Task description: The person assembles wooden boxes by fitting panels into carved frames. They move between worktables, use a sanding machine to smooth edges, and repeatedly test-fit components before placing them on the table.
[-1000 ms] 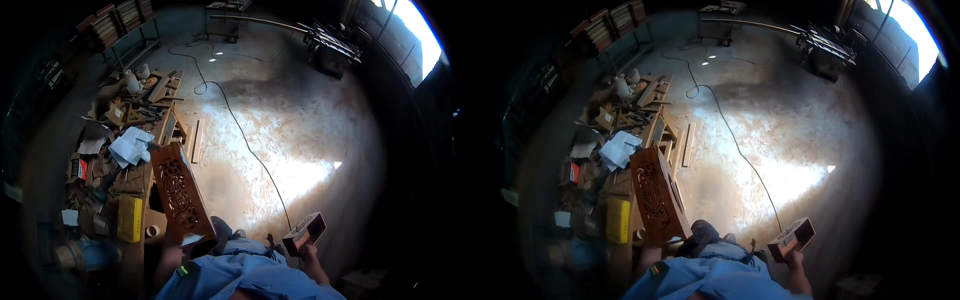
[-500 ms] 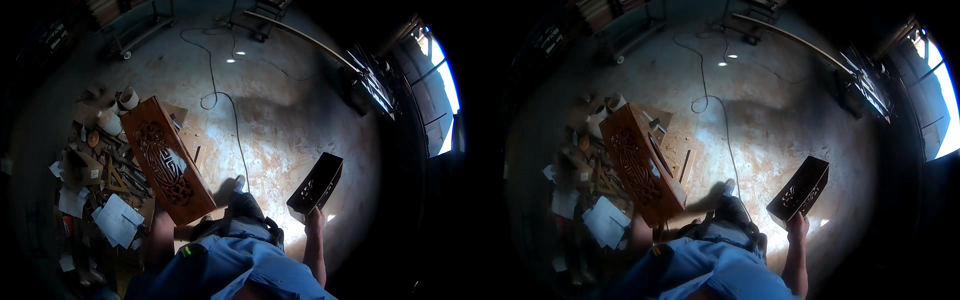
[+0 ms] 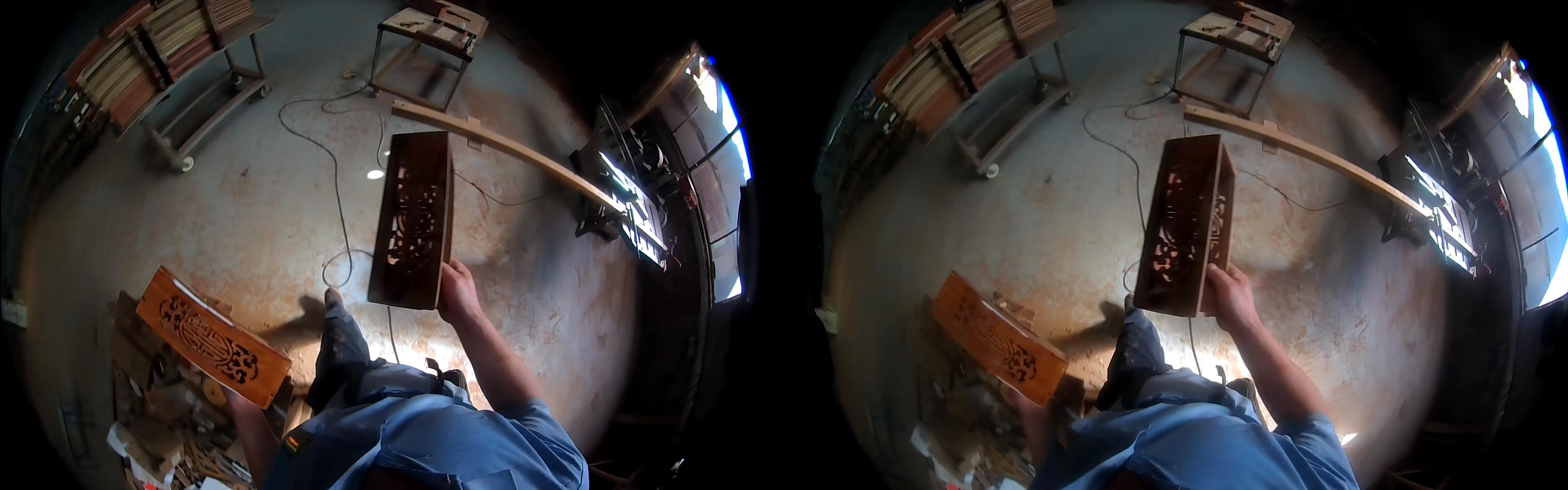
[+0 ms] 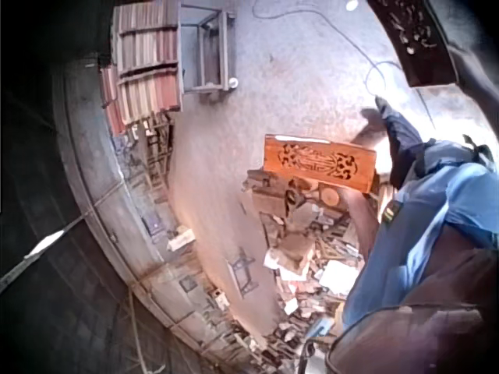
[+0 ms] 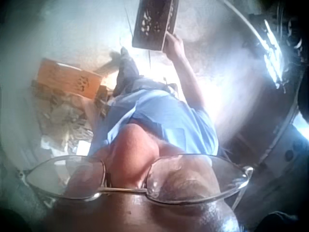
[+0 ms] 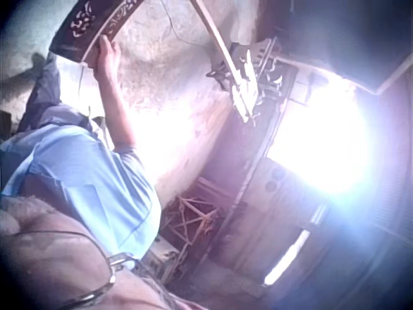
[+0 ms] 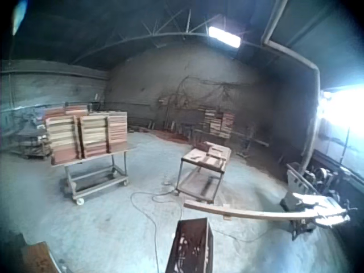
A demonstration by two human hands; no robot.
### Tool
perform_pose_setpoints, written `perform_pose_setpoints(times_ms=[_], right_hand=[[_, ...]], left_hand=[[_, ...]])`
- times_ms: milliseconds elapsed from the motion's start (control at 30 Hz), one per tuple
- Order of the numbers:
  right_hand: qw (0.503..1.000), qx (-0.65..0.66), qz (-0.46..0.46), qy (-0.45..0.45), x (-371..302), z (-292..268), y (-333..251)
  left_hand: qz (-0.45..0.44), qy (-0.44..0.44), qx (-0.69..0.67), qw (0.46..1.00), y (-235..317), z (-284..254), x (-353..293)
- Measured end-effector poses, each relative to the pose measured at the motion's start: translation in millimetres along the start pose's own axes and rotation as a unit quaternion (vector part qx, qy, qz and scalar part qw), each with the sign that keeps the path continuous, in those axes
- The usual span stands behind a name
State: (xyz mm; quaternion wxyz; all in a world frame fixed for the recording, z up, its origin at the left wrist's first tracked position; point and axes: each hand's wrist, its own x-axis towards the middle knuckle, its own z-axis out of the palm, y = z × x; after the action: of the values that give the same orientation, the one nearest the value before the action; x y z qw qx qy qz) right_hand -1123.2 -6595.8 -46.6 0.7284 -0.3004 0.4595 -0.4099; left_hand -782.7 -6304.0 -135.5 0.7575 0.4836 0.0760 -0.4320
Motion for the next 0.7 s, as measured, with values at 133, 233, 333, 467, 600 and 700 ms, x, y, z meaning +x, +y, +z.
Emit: perform_pose_setpoints(times_ms=[133,233,333,467,600,700], right_hand=[[1.0,0.0,0.019,-0.014,147.4,89.4,-26.8],[0.999,0.033,0.031,-0.011,244.9,136.9,-40.9],[0.999,0.028,0.027,0.018,335.3,168.1,-49.5],[0.992,0.105,0.038,0.055,447.1,227.1,-87.4],[0.994,0.07,-0.01,0.085,614.6,222.2,-85.4],[0.987,0.084,-0.059,0.12,721.2,248.0,-106.3]], left_hand=[[0.036,0.013,-0.018,0.999,29.2,66.7,131.2],[0.03,0.008,-0.024,0.999,53.1,123.7,230.3],[0.013,-0.006,-0.02,1.0,79.7,176.8,318.8],[0.05,-0.082,0.075,0.993,121.4,304.0,414.9],[0.0,-0.115,0.092,0.989,152.9,424.3,538.6],[0.018,-0.085,0.102,0.991,176.3,542.9,603.1]])
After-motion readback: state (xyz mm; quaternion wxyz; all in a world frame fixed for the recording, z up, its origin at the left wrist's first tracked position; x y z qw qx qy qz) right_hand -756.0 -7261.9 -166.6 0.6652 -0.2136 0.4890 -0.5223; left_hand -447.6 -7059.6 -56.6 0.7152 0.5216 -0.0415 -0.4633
